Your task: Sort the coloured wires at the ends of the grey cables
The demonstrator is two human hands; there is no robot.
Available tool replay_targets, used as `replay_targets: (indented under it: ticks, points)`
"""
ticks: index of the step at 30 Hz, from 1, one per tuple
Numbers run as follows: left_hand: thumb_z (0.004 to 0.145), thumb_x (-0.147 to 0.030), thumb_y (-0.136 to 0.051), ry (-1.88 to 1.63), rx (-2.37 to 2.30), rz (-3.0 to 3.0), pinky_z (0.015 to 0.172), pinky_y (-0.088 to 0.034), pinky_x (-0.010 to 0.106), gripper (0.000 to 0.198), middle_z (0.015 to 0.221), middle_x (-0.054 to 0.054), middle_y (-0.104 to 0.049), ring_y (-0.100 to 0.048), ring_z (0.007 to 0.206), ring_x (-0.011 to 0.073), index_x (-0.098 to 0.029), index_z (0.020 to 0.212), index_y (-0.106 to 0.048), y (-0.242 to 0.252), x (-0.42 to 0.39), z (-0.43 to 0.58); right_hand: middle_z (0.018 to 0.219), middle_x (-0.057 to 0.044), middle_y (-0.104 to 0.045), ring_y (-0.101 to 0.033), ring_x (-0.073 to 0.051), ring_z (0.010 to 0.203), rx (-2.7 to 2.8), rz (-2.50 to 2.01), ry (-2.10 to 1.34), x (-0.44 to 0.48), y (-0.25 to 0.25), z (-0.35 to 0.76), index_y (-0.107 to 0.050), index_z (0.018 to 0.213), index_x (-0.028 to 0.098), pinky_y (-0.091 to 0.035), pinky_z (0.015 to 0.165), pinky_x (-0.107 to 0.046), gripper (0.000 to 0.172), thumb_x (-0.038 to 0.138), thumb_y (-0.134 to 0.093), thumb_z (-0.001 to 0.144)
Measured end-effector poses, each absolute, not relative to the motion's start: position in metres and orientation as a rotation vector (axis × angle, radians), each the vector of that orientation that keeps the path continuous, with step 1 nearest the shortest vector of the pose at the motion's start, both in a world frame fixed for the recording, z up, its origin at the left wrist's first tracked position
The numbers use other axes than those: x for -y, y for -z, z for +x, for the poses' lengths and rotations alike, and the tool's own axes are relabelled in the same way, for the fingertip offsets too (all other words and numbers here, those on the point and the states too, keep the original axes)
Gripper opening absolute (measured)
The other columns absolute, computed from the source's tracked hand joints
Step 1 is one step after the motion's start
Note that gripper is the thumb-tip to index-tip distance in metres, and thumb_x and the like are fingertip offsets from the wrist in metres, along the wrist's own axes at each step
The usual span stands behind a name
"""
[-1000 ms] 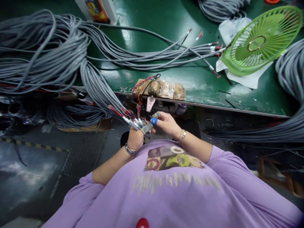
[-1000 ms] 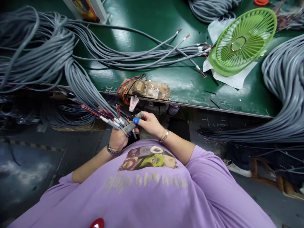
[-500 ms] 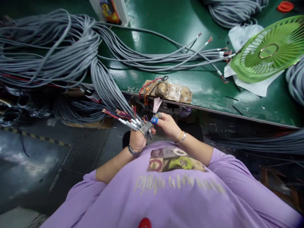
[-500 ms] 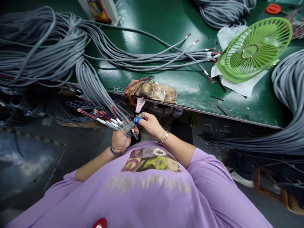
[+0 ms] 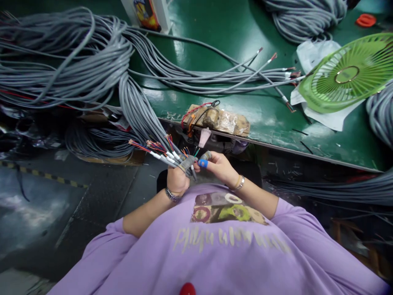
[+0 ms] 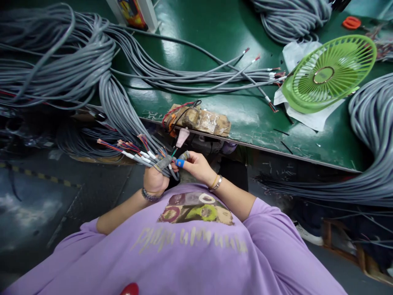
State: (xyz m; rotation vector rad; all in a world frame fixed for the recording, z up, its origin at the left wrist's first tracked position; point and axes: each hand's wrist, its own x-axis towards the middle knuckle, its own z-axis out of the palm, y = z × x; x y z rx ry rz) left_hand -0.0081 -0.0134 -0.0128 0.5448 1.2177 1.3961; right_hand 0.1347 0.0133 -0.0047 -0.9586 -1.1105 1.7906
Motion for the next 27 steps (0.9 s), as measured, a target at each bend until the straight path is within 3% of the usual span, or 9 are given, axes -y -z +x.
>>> replay_targets:
  ticks: [6, 14, 23, 27]
  points:
    - [0.063, -0.032, -0.077, -1.402, -1.192, 0.564, 0.046, -0.051, 0.024, 0.020, 0.049, -0.002, -0.064, -0.060, 0.043, 0.0123, -0.017, 0.063, -0.064, 0.009, 0.013, -0.006, 0.062, 0.004, -0.054, -0.040, -0.007, 0.053, 1.085, -1.049, -1.731, -0.017, 0.006, 0.138, -0.062, 0.074, 0.016, -0.034, 0.052, -0.023, 0.037, 0.049, -0.078, 0.068]
    - [0.066, -0.035, -0.077, -1.375, -1.232, 0.603, 0.047, -0.051, 0.024, 0.024, 0.050, -0.002, -0.064, -0.061, 0.044, 0.0131, -0.016, 0.063, -0.062, 0.010, 0.017, -0.006, 0.065, 0.000, -0.062, -0.046, -0.009, 0.055, 0.955, -1.027, -1.792, -0.020, 0.005, 0.126, -0.061, 0.070, 0.016, -0.035, 0.052, -0.023, 0.040, 0.047, -0.085, 0.058]
    - [0.064, -0.034, -0.077, -1.424, -1.214, 0.555, 0.047, -0.052, 0.023, 0.023, 0.049, -0.003, -0.063, -0.060, 0.043, 0.0115, -0.017, 0.066, -0.062, 0.010, 0.014, -0.006, 0.064, 0.001, -0.060, -0.047, -0.009, 0.059, 1.006, -0.992, -1.785, -0.010, 0.009, 0.132, -0.063, 0.067, 0.015, -0.034, 0.056, -0.024, 0.025, 0.033, -0.080, 0.062]
    - [0.062, -0.034, -0.079, -1.401, -1.202, 0.562, 0.047, -0.051, 0.023, 0.024, 0.050, -0.003, -0.063, -0.059, 0.042, 0.0111, -0.018, 0.066, -0.062, 0.007, 0.015, -0.007, 0.058, 0.004, -0.054, -0.040, -0.007, 0.052, 0.913, -1.033, -1.815, -0.014, 0.012, 0.130, -0.063, 0.066, 0.016, -0.030, 0.052, -0.023, 0.017, 0.027, -0.074, 0.064]
